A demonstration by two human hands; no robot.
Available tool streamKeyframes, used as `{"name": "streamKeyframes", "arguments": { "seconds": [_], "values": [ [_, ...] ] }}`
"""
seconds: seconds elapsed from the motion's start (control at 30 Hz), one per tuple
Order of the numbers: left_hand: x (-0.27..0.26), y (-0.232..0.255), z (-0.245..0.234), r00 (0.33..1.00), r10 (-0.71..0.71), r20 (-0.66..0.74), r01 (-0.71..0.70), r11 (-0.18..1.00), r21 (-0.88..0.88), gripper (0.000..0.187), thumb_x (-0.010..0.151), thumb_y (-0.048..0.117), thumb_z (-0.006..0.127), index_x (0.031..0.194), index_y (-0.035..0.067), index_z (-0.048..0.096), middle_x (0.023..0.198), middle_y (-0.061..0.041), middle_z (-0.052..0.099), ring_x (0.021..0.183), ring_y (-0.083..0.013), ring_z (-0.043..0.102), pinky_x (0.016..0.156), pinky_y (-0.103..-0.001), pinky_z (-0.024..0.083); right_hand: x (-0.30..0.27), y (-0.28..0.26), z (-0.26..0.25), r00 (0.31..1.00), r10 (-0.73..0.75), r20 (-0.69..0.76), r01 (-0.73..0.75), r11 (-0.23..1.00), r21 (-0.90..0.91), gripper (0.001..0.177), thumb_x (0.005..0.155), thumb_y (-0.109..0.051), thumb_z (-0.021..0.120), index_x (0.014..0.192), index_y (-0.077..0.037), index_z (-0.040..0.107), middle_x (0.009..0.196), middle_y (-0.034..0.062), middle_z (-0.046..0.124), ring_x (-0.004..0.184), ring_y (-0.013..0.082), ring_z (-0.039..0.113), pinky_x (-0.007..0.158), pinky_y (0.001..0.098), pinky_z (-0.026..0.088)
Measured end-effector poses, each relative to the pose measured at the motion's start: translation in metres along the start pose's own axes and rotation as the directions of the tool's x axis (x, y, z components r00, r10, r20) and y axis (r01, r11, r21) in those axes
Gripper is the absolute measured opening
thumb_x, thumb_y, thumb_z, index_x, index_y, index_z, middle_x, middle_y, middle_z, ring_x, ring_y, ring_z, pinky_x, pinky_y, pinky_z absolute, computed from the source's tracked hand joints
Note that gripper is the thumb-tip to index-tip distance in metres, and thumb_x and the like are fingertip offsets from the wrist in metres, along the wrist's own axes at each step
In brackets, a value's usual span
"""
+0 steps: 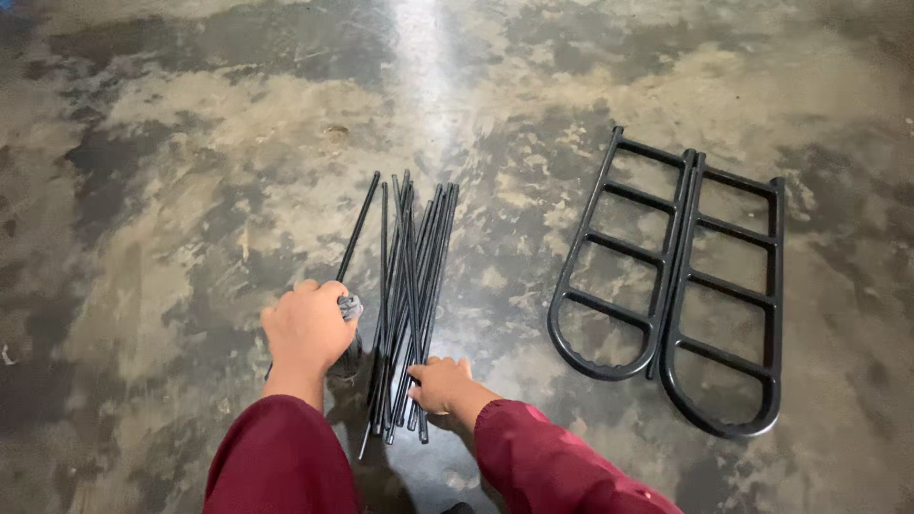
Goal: The person inserts long black metal rods into a black metal frame lying on the floor, using a blue rubber mallet to tap each rod into place. The person repeats this process for multiple rods, securing them into the frame structure.
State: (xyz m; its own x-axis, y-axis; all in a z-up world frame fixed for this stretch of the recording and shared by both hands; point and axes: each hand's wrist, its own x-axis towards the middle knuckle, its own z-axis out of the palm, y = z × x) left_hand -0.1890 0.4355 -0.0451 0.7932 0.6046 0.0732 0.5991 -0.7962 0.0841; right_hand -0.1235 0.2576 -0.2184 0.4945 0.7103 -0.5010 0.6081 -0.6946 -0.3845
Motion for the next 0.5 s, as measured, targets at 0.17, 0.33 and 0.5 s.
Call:
{"name": "streamKeyframes", "arguments": {
  "seconds": [0.17, 0.33, 0.5],
  "values": [
    [-0.001, 0.003, -0.002, 1.0, 0.014, 0.024, -0.014, 1.0, -0.006, 0.028, 0.078, 0.041, 0.078, 0.103, 0.029, 0.076, 0.102, -0.001, 0.07, 0.102, -0.0276, 0.068, 0.087, -0.051, 0.047, 0.01, 0.016, 0.005, 0.994, 0.082, -0.077, -0.075, 0.993, 0.096, 0.04, 0.09, -0.035, 0.067, 0.127, -0.021, 0.066, 0.129, 0.0085, 0.066, 0.126, 0.0304, 0.059, 0.104, 0.0523, 0.043],
    [0.0, 0.016, -0.005, 0.998, 0.034, 0.046, -0.033, 0.999, -0.032, 0.027, 0.079, 0.041, 0.077, 0.103, 0.03, 0.075, 0.103, 0.0, 0.069, 0.102, -0.0284, 0.067, 0.084, -0.051, 0.049, 0.023, 0.051, -0.002, 0.88, 0.24, -0.41, -0.047, 0.903, 0.428, 0.047, 0.081, -0.008, 0.059, 0.128, -0.015, 0.061, 0.129, 0.0196, 0.062, 0.122, 0.0418, 0.058, 0.1, 0.0484, 0.049],
    [0.0, 0.044, -0.005, 0.993, 0.115, 0.023, -0.114, 0.993, -0.027, 0.02, 0.082, 0.041, 0.074, 0.099, 0.03, 0.075, 0.103, 0.001, 0.07, 0.102, -0.0288, 0.068, 0.083, -0.05, 0.05, 0.014, 0.09, -0.031, 0.783, 0.397, -0.479, -0.109, 0.846, 0.522, 0.042, 0.083, -0.011, 0.057, 0.124, -0.008, 0.064, 0.124, 0.0279, 0.062, 0.119, 0.0447, 0.059, 0.104, 0.0478, 0.048]
  ]
}}
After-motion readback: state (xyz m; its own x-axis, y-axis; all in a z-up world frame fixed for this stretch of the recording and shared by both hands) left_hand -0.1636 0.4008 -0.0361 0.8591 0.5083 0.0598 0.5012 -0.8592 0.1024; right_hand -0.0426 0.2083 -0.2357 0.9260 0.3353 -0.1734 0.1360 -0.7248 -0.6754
